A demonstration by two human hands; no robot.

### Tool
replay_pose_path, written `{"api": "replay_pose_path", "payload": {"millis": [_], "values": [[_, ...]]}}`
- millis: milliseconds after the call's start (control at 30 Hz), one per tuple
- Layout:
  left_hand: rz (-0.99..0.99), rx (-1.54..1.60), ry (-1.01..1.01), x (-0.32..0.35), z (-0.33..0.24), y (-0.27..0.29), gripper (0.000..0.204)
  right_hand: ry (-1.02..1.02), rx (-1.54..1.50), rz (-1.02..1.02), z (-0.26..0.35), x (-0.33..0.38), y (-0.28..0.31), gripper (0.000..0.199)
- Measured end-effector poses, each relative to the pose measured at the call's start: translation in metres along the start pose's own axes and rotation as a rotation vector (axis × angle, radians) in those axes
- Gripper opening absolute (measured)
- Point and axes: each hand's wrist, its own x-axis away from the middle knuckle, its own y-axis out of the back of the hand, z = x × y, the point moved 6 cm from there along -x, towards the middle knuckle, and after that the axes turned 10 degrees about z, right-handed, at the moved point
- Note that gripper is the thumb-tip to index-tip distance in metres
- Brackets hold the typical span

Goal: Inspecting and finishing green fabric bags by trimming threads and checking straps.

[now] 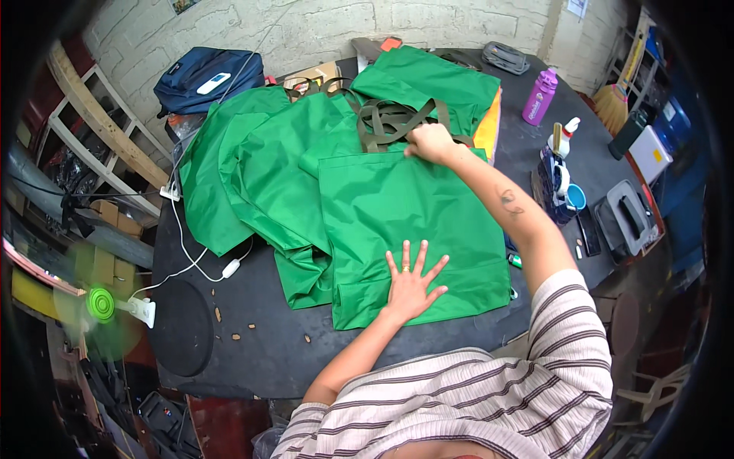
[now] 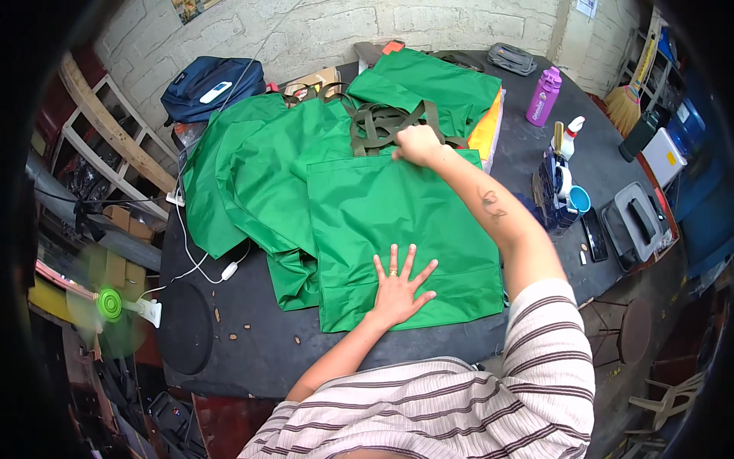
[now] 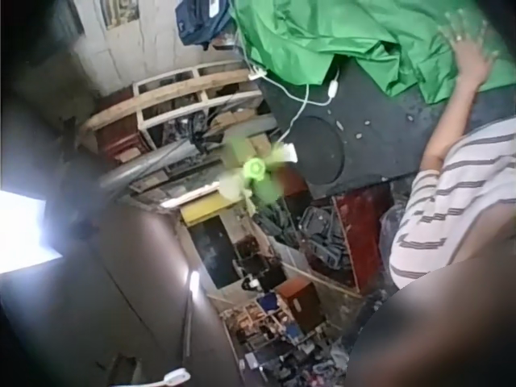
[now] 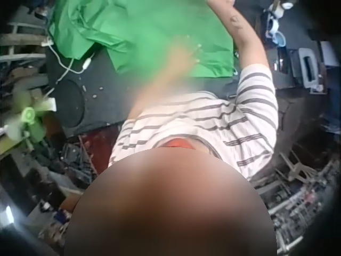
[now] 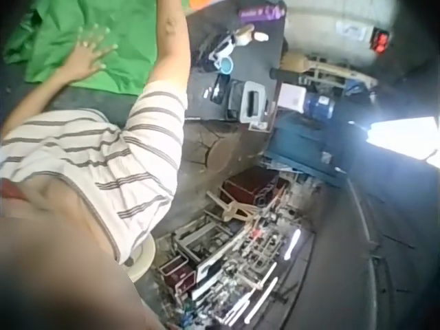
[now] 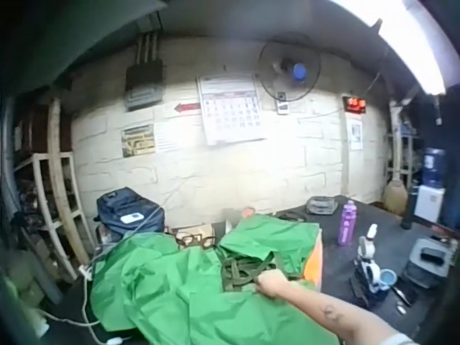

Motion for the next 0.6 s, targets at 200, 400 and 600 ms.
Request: {"api": "replay_pose_path", "payload": {"millis": [200, 400, 600], "values": [[-0.117, 0.105, -0.008, 0.021, -0.002, 0.047, 0.067, 0.023, -0.325, -1.015, -0.004, 0.086, 0.006, 0.028], [-0.097, -0.047, 0.322, 0.062, 0.052, 0.062, 0.062, -0.385, -0.184, -0.329, 0.021, 0.125, -0.106, 0.065], [-0.075, -0.008, 0.36, 0.076, 0.075, 0.052, 0.061, -0.192, -0.501, -0.514, -0.032, 0.131, -0.106, 0.058]]}}
